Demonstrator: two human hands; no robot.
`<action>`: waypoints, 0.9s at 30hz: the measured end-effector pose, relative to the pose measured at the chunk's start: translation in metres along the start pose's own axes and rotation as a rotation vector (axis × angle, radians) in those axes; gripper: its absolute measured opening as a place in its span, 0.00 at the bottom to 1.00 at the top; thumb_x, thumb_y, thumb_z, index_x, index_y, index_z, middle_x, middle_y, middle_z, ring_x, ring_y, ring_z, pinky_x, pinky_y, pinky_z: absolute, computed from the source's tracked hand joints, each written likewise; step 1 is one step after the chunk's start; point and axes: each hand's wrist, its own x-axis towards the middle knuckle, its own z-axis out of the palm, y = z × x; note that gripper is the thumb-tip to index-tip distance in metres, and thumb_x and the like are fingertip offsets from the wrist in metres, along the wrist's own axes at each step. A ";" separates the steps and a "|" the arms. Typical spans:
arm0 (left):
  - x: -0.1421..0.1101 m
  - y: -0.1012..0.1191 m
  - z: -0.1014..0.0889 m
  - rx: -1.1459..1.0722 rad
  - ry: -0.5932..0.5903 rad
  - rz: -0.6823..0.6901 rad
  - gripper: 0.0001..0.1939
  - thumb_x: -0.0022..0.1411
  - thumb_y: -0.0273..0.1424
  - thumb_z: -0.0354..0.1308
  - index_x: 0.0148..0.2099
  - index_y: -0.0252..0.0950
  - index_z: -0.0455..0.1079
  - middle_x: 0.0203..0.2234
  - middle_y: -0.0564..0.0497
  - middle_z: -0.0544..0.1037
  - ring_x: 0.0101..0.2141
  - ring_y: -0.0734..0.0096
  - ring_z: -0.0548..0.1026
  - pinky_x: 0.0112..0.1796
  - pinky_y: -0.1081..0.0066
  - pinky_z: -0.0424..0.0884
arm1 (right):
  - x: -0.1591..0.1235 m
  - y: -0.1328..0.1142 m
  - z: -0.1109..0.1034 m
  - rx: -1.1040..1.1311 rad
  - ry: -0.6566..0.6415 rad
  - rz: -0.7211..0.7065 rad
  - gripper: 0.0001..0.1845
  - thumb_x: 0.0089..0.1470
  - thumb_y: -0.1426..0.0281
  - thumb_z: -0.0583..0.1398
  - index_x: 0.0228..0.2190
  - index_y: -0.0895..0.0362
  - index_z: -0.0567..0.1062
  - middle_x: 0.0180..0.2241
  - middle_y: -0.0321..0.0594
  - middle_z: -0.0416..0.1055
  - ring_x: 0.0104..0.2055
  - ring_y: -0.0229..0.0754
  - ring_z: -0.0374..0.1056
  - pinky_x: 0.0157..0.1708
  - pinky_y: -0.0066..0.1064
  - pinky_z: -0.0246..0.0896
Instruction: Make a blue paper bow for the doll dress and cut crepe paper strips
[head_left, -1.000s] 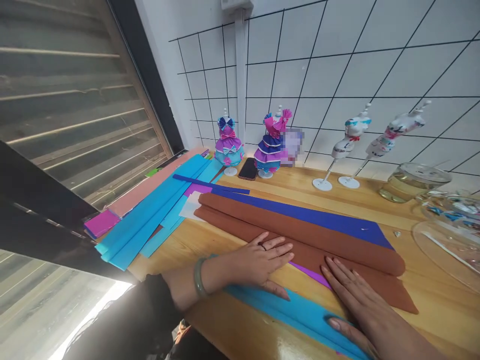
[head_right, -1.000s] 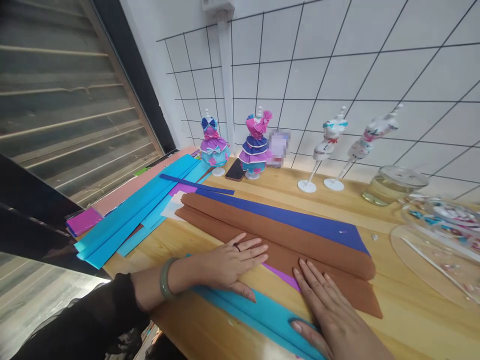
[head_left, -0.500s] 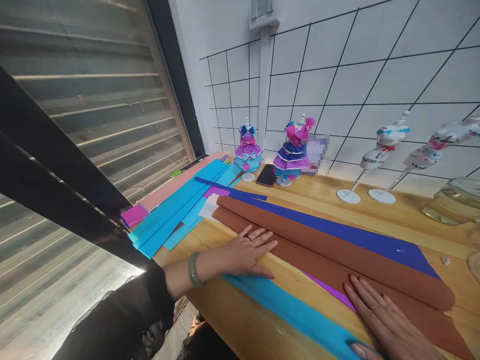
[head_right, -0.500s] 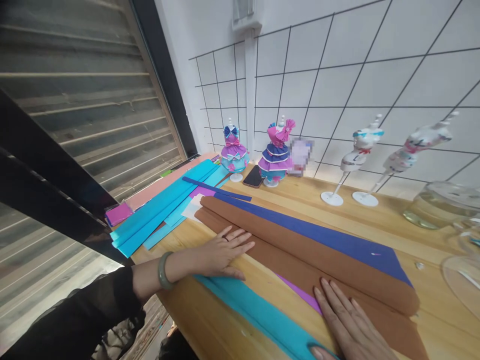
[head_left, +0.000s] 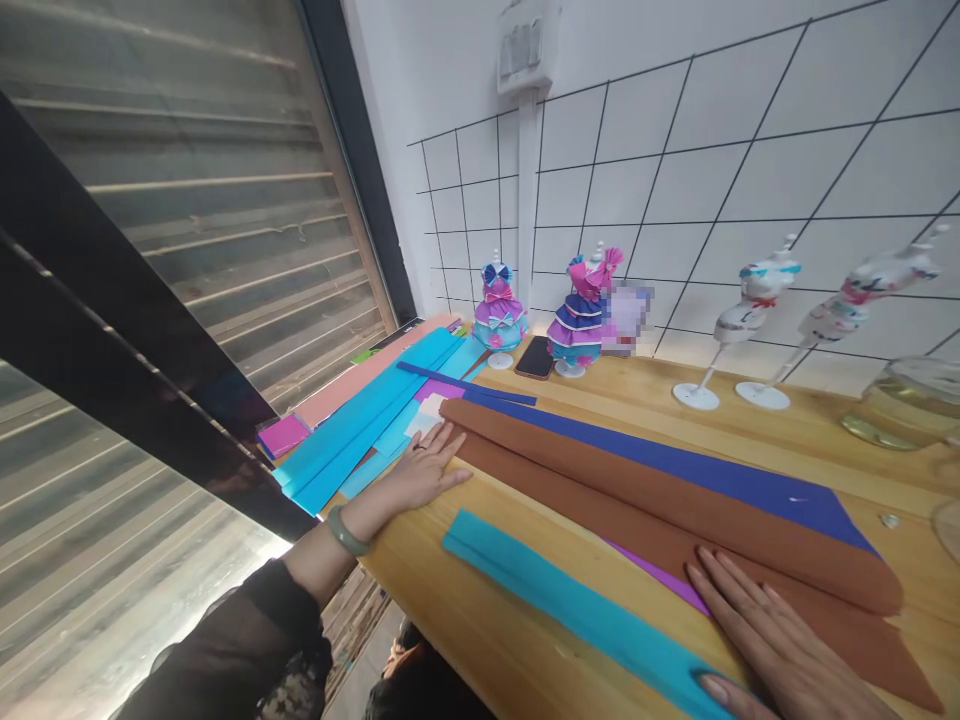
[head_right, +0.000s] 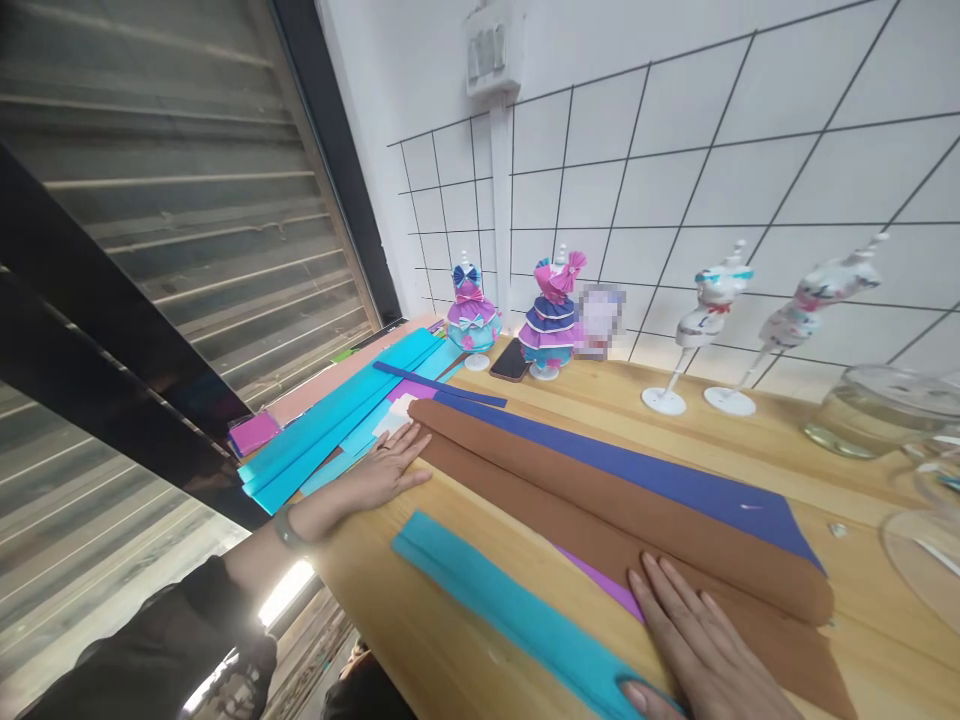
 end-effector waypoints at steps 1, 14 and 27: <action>0.000 -0.002 -0.001 0.004 -0.007 -0.023 0.37 0.60 0.55 0.32 0.65 0.42 0.37 0.63 0.45 0.35 0.62 0.57 0.33 0.57 0.53 0.34 | 0.001 -0.001 -0.001 -0.008 -0.010 0.007 0.47 0.50 0.51 0.54 0.62 0.58 0.39 0.62 0.49 0.43 0.60 0.60 0.45 0.53 0.57 0.51; 0.014 0.118 -0.021 -0.119 0.100 0.471 0.25 0.63 0.48 0.40 0.52 0.37 0.65 0.46 0.46 0.69 0.48 0.64 0.65 0.47 0.66 0.63 | 0.015 -0.015 -0.024 0.027 -0.097 0.075 0.39 0.53 0.50 0.50 0.59 0.60 0.49 0.61 0.49 0.44 0.62 0.53 0.41 0.56 0.50 0.47; 0.077 0.169 -0.009 -0.112 0.172 0.598 0.25 0.63 0.46 0.41 0.54 0.37 0.64 0.58 0.45 0.57 0.58 0.60 0.52 0.56 0.60 0.54 | 0.019 -0.020 -0.038 0.160 -0.162 0.151 0.39 0.54 0.49 0.48 0.60 0.59 0.50 0.61 0.49 0.44 0.63 0.50 0.37 0.59 0.48 0.41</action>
